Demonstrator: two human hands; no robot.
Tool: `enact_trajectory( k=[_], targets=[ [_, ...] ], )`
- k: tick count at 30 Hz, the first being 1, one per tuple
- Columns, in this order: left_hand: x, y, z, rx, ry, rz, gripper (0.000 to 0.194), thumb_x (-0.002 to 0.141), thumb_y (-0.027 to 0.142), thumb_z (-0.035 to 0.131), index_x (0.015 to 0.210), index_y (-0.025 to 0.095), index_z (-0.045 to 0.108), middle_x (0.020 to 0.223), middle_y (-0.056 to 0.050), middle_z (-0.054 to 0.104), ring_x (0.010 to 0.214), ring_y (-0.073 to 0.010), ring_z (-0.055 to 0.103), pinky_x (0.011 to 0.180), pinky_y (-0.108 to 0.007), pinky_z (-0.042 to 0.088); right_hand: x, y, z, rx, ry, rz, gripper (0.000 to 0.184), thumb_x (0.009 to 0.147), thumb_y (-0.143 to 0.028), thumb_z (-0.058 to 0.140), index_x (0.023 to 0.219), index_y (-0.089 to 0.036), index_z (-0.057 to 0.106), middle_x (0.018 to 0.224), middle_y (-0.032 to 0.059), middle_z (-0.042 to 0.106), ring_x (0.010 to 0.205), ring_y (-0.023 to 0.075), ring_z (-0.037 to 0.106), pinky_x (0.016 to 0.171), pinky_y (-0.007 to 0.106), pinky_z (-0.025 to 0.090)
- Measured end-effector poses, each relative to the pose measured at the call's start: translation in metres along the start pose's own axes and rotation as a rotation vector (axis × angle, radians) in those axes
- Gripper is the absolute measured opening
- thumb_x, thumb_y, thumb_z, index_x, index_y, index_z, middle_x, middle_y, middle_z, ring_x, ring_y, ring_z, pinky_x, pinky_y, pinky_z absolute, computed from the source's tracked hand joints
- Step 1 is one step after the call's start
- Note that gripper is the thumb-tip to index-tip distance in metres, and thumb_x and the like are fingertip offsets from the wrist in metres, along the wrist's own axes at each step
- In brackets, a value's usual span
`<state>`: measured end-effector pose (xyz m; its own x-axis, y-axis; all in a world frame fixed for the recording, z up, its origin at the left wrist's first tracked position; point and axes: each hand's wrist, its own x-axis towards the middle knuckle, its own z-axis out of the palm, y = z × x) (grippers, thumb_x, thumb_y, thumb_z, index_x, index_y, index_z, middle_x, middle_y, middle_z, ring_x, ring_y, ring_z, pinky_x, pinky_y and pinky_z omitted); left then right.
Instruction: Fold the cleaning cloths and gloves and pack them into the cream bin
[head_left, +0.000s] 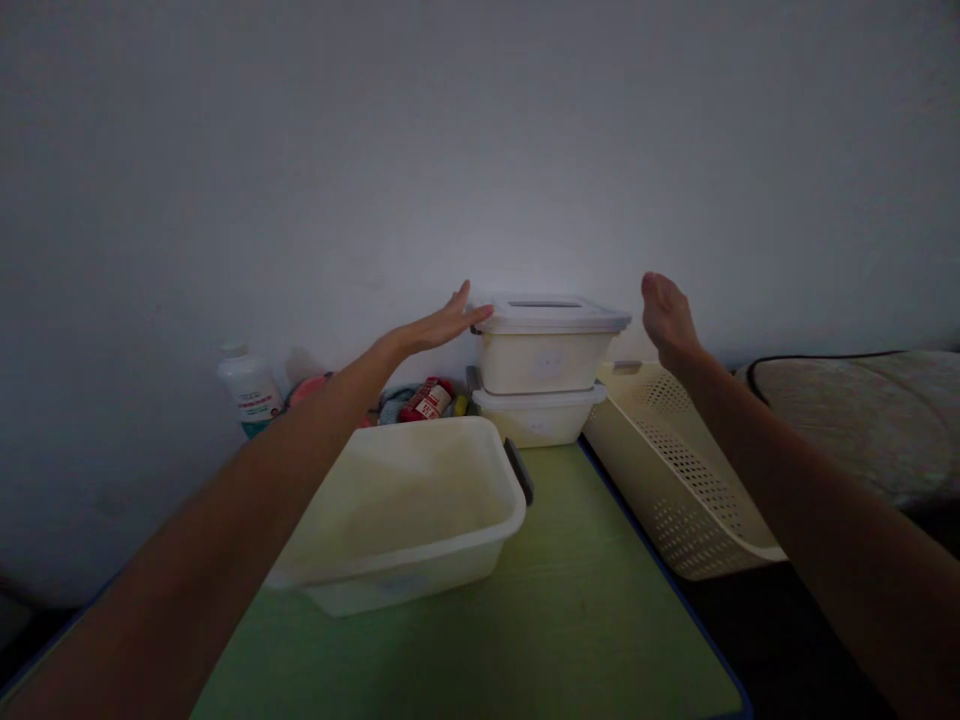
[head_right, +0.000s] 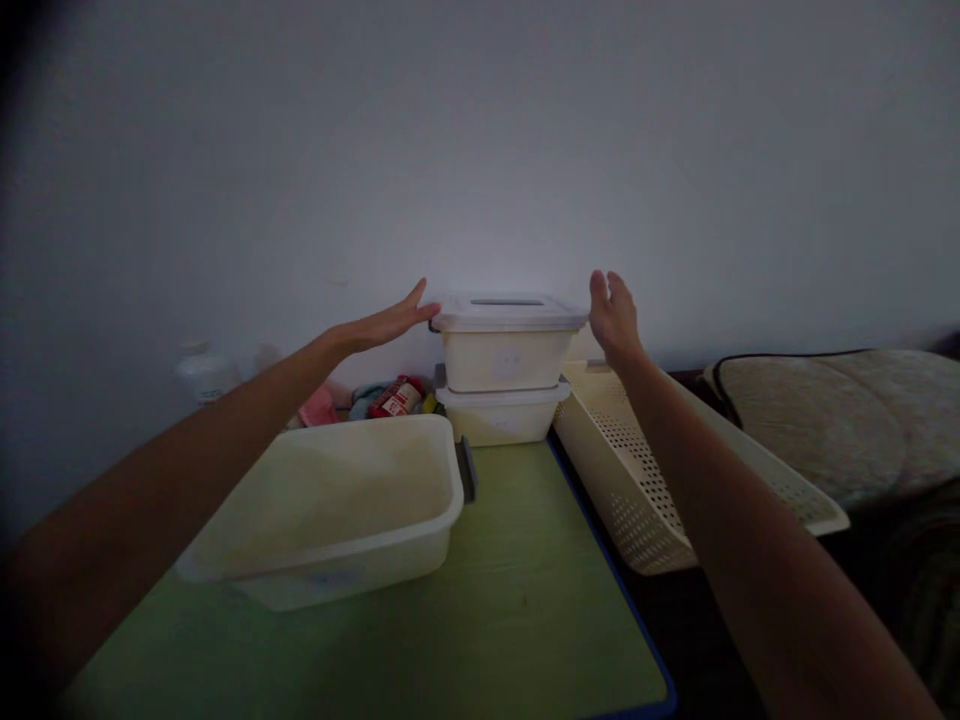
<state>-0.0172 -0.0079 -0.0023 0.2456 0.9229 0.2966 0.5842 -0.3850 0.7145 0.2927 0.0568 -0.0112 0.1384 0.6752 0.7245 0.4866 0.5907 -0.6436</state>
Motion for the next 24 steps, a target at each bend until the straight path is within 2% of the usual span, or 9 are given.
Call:
enact_trajectory(
  k=[3, 7, 10, 13, 15, 17, 20, 22, 24],
  targets=[
    [-0.017, 0.007, -0.021, 0.012, 0.036, 0.028, 0.090, 0.081, 0.059, 0.043, 0.146, 0.012, 0.003, 0.154, -0.010, -0.001, 0.141, -0.0220, 0.003, 0.113, -0.036, 0.008, -0.004, -0.022, -0.003, -0.038, 0.047, -0.035, 0.053, 0.081, -0.063, 0.037, 0.098, -0.017, 0.059, 0.119, 0.0150, 0.055, 0.119, 0.0296, 0.044, 0.104, 0.050, 0.026],
    [-0.048, 0.008, -0.048, 0.060, 0.092, 0.104, 0.080, 0.083, 0.061, 0.038, 0.146, 0.022, 0.007, 0.154, -0.002, 0.004, 0.142, -0.0214, 0.003, 0.113, -0.039, 0.007, -0.023, -0.045, 0.002, 0.037, 0.018, -0.050, 0.044, 0.084, -0.058, 0.040, 0.100, -0.023, 0.060, 0.117, 0.0091, 0.058, 0.113, 0.0268, 0.050, 0.094, 0.049, 0.040],
    [-0.078, -0.006, -0.062, 0.021, 0.120, 0.107, 0.080, 0.081, 0.066, 0.038, 0.145, 0.028, 0.009, 0.155, 0.001, 0.007, 0.141, -0.0243, 0.007, 0.112, -0.043, 0.009, -0.050, -0.055, 0.011, 0.167, -0.062, 0.000, 0.042, 0.083, -0.057, 0.043, 0.106, -0.026, 0.059, 0.121, 0.0072, 0.058, 0.113, 0.0261, 0.051, 0.089, 0.047, 0.045],
    [-0.109, -0.035, -0.069, -0.036, 0.167, 0.066, 0.082, 0.077, 0.070, 0.041, 0.144, 0.031, 0.016, 0.154, 0.001, 0.014, 0.140, -0.0263, 0.014, 0.112, -0.043, 0.013, -0.083, -0.058, 0.022, 0.263, -0.180, 0.076, 0.041, 0.082, -0.059, 0.045, 0.102, -0.026, 0.060, 0.119, 0.0060, 0.059, 0.111, 0.0243, 0.054, 0.088, 0.044, 0.046],
    [-0.130, -0.060, -0.069, -0.086, 0.209, 0.008, 0.083, 0.074, 0.070, 0.045, 0.143, 0.031, 0.021, 0.153, -0.002, 0.019, 0.139, -0.0270, 0.019, 0.112, -0.042, 0.017, -0.106, -0.055, 0.031, 0.334, -0.274, 0.180, 0.038, 0.080, -0.058, 0.049, 0.096, -0.026, 0.062, 0.116, 0.0053, 0.061, 0.108, 0.0233, 0.056, 0.089, 0.044, 0.046],
    [-0.149, -0.087, -0.065, -0.134, 0.222, -0.081, 0.083, 0.073, 0.071, 0.046, 0.143, 0.030, 0.024, 0.152, -0.004, 0.020, 0.139, -0.0269, 0.021, 0.111, -0.043, 0.021, -0.126, -0.047, 0.040, 0.442, -0.381, 0.348, 0.033, 0.077, -0.056, 0.055, 0.092, -0.027, 0.063, 0.113, 0.0045, 0.063, 0.107, 0.0222, 0.057, 0.092, 0.042, 0.044],
    [-0.177, -0.119, -0.052, -0.142, 0.251, -0.182, 0.083, 0.073, 0.069, 0.047, 0.141, 0.025, 0.029, 0.152, -0.006, 0.021, 0.139, -0.0269, 0.020, 0.111, -0.042, 0.020, -0.154, -0.033, 0.057, 0.505, -0.453, 0.478, 0.029, 0.075, -0.053, 0.059, 0.087, -0.027, 0.065, 0.104, 0.0054, 0.067, 0.100, 0.0229, 0.061, 0.090, 0.042, 0.046],
    [-0.194, -0.129, -0.039, -0.208, 0.301, -0.283, 0.079, 0.075, 0.066, 0.048, 0.141, 0.026, 0.030, 0.152, -0.005, 0.022, 0.139, -0.0265, 0.021, 0.111, -0.042, 0.022, -0.170, -0.024, 0.067, 0.542, -0.479, 0.554, 0.028, 0.074, -0.053, 0.061, 0.084, -0.027, 0.066, 0.100, 0.0059, 0.069, 0.096, 0.0243, 0.063, 0.087, 0.043, 0.047],
    [-0.209, -0.130, -0.026, -0.385, 0.380, -0.396, 0.073, 0.078, 0.058, 0.049, 0.141, 0.029, 0.027, 0.150, -0.004, 0.027, 0.136, -0.0243, 0.028, 0.110, -0.039, 0.027, -0.185, -0.019, 0.077, 0.588, -0.502, 0.627, 0.029, 0.073, -0.053, 0.061, 0.083, -0.027, 0.067, 0.100, 0.0060, 0.070, 0.095, 0.0257, 0.064, 0.085, 0.043, 0.048]
  ],
)
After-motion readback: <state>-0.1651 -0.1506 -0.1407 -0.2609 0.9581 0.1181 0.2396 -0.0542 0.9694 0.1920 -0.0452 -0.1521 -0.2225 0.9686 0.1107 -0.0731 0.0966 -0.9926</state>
